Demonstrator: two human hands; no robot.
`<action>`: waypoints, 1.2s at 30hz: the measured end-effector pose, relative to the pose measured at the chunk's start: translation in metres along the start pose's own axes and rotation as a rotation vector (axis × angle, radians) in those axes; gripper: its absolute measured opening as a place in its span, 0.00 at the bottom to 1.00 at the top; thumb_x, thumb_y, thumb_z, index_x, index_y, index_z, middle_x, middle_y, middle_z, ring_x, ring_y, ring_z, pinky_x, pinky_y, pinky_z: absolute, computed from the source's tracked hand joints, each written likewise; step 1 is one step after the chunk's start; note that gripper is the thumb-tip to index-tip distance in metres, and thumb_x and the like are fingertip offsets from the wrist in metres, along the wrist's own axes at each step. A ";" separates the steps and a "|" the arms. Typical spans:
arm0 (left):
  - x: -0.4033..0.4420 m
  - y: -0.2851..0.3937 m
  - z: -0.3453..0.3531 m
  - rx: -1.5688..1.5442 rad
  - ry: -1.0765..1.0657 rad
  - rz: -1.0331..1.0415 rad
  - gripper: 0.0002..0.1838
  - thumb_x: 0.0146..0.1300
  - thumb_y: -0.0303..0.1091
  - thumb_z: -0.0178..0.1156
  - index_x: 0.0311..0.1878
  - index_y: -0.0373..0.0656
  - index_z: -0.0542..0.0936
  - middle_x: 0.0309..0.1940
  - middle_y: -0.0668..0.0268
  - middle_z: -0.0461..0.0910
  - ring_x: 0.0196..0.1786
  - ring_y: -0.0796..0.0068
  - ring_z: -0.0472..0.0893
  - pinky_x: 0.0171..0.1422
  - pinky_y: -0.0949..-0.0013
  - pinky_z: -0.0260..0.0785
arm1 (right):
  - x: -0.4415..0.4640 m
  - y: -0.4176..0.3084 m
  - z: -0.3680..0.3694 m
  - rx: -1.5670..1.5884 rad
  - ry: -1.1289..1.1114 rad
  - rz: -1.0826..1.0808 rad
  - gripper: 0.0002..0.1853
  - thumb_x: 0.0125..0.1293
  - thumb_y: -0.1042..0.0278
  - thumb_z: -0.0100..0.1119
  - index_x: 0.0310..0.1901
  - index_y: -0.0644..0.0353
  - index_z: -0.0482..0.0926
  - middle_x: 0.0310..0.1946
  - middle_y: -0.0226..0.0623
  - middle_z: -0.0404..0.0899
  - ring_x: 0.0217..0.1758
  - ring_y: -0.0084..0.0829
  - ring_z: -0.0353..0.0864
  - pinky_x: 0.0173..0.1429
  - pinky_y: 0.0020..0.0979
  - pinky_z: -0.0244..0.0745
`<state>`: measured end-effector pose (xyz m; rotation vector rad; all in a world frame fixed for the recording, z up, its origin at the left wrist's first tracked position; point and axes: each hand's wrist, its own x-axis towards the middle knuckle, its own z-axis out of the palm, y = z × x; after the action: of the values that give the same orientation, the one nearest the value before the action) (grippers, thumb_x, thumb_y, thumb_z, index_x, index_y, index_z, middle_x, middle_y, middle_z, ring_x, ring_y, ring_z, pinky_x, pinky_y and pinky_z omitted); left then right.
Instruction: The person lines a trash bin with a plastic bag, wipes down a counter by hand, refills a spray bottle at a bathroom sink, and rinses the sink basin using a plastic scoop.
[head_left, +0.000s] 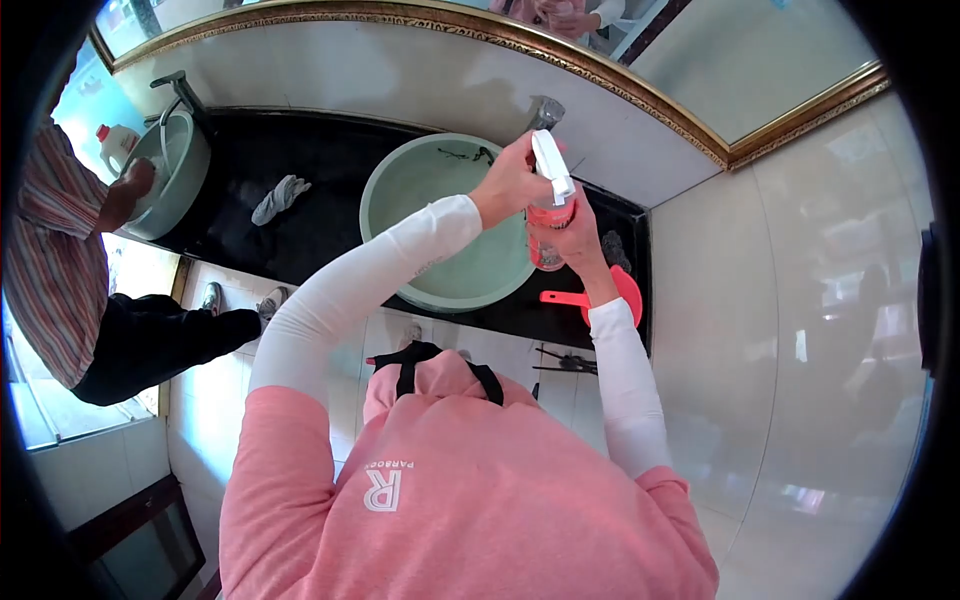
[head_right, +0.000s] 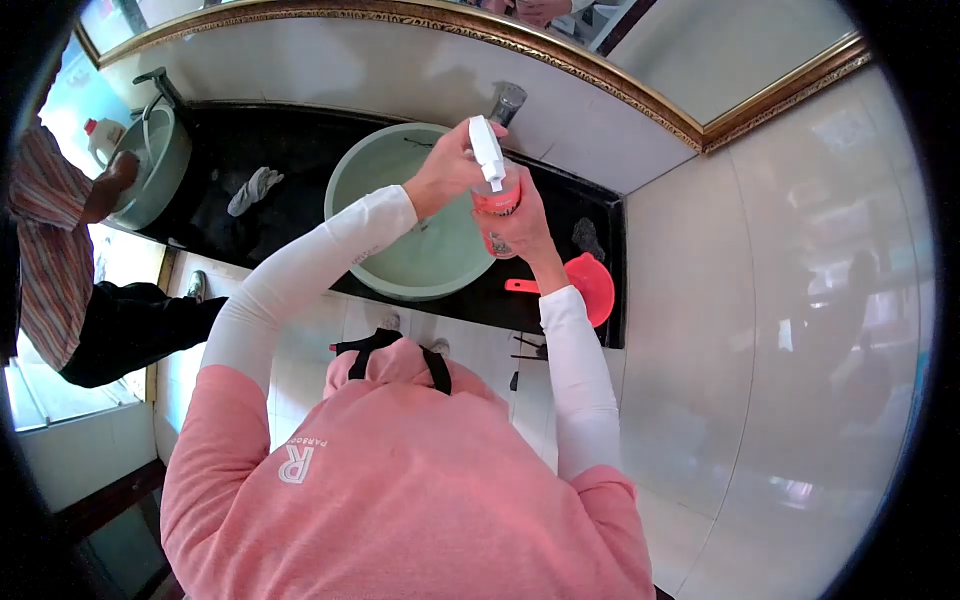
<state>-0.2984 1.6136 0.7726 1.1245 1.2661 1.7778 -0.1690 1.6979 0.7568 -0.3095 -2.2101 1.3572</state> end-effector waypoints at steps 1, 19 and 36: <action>-0.001 0.001 0.003 -0.051 -0.023 -0.030 0.31 0.45 0.30 0.62 0.55 0.41 0.65 0.44 0.67 0.72 0.48 0.78 0.71 0.55 0.73 0.61 | 0.001 0.000 0.001 0.048 -0.009 0.031 0.28 0.38 0.75 0.66 0.45 0.60 0.65 0.36 0.32 0.71 0.39 0.24 0.71 0.45 0.27 0.68; 0.002 -0.004 -0.017 -0.227 -0.220 0.003 0.30 0.51 0.36 0.60 0.59 0.43 0.63 0.50 0.66 0.70 0.54 0.76 0.67 0.61 0.68 0.56 | 0.009 0.022 -0.013 -0.002 -0.114 0.077 0.32 0.37 0.74 0.68 0.48 0.61 0.66 0.39 0.30 0.72 0.42 0.23 0.72 0.48 0.26 0.68; 0.004 -0.017 -0.018 -0.410 -0.137 0.021 0.31 0.50 0.30 0.62 0.58 0.43 0.61 0.48 0.66 0.70 0.52 0.75 0.68 0.60 0.70 0.56 | 0.013 0.047 -0.008 0.036 -0.073 0.108 0.31 0.38 0.70 0.68 0.47 0.64 0.67 0.39 0.34 0.73 0.41 0.25 0.72 0.48 0.28 0.69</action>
<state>-0.3163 1.6157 0.7551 1.0027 0.7643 1.8332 -0.1792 1.7321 0.7228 -0.3763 -2.2539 1.4859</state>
